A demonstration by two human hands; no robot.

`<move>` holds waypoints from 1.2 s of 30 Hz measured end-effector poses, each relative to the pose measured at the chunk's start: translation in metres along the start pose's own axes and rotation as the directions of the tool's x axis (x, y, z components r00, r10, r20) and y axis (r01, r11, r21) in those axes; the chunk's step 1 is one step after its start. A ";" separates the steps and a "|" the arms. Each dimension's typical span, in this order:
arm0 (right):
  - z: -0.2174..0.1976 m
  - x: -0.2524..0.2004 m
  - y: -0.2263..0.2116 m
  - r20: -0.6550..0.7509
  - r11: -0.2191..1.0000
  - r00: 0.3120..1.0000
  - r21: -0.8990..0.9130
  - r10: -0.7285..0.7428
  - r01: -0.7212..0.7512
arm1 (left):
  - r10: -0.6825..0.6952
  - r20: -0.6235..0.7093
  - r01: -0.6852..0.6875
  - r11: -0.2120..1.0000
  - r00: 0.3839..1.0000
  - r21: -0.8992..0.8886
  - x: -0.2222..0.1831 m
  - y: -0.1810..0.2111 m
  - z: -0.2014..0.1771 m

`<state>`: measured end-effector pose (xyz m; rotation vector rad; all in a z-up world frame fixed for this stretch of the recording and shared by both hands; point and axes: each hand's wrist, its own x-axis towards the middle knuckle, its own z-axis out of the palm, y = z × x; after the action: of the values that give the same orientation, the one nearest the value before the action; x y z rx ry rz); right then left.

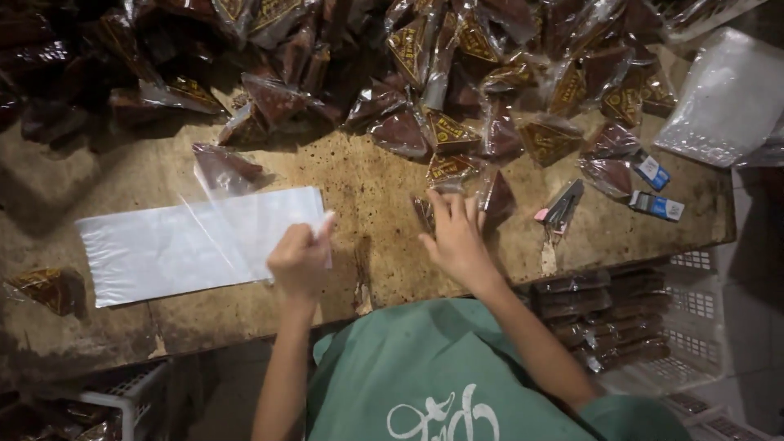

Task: Packaging individually wrapped triangular snacks into larger plastic bags and sealing them with a stapler.

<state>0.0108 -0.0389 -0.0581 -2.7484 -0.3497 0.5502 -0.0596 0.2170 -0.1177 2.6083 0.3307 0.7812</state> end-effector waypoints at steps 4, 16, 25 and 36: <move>0.022 -0.011 0.019 -0.053 0.998 0.998 0.038 -0.045 0.047 | 0.099 0.146 -0.107 0.993 0.984 0.048 -0.012 0.041 0.018; -0.092 0.023 0.086 0.339 0.873 0.921 -0.369 -0.192 0.318 | -0.007 0.691 -0.059 0.996 0.722 0.072 0.000 0.061 -0.021; -0.055 -0.003 0.066 0.052 0.982 0.993 0.161 -0.106 0.096 | 0.012 0.535 -0.049 0.997 0.845 0.055 -0.005 0.068 0.020; 0.003 -0.010 0.041 -0.266 0.951 0.955 0.237 -0.135 0.200 | 0.048 0.527 -0.062 0.998 0.849 0.010 -0.016 0.055 -0.019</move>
<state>0.0074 -0.0792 -0.0720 -2.4634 -0.4138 0.1894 -0.0770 0.1682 -0.0863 2.7317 0.1015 0.0485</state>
